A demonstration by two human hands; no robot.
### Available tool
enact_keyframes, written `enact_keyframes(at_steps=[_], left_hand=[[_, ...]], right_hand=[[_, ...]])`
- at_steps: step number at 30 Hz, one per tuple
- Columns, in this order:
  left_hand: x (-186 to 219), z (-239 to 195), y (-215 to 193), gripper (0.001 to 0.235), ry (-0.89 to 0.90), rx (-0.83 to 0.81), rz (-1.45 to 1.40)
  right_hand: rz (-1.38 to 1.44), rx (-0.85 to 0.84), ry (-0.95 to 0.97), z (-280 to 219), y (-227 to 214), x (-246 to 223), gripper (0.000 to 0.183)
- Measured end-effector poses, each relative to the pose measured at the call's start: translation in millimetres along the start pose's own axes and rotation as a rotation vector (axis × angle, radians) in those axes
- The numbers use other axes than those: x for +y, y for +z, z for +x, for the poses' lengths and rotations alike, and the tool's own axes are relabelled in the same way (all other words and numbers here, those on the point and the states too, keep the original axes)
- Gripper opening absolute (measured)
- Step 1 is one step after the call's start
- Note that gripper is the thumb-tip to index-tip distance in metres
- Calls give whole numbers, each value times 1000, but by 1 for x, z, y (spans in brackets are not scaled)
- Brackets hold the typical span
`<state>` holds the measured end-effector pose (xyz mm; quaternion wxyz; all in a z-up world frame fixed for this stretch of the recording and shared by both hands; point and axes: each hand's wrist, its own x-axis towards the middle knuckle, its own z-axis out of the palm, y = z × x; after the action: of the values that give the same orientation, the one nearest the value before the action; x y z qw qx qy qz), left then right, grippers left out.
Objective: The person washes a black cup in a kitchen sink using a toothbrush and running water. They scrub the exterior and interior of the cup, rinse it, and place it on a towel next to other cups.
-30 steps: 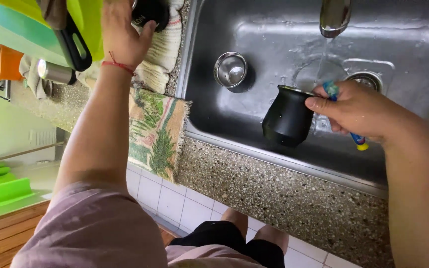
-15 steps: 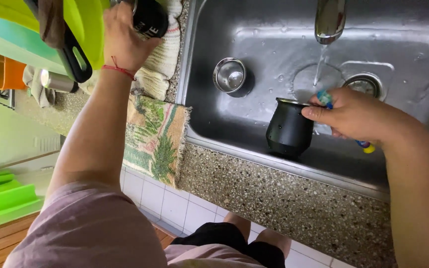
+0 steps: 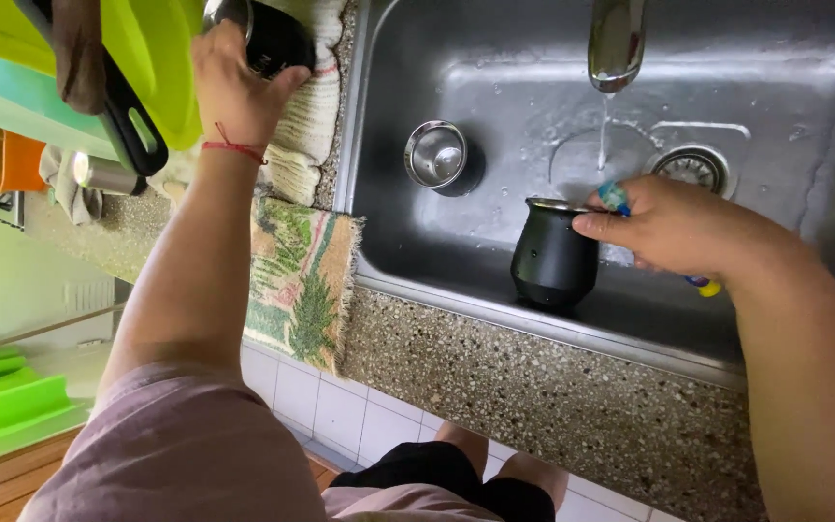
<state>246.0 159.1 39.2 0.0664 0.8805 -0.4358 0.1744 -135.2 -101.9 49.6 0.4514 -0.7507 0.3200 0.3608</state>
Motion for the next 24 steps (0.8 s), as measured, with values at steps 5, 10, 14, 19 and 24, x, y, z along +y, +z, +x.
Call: enact_keyframes(at_steps=[5, 10, 14, 19, 24], left_hand=[[-22, 3, 10, 56, 52, -33, -61], [-12, 11, 10, 30, 114, 4, -82], [46, -26, -4, 54, 97, 230, 35], [214, -116, -60, 49, -97, -337, -590], [288, -134, -50, 67, -816, -760, -1767]], right_hand=[[50, -4, -3, -1, -1, 1, 42], [79, -19, -3, 1, -3, 6, 43], [205, -10, -34, 12, 2, 17, 44], [249, -12, -155, 25, 3, 29, 74], [198, 77, -260, 25, 13, 20, 44]])
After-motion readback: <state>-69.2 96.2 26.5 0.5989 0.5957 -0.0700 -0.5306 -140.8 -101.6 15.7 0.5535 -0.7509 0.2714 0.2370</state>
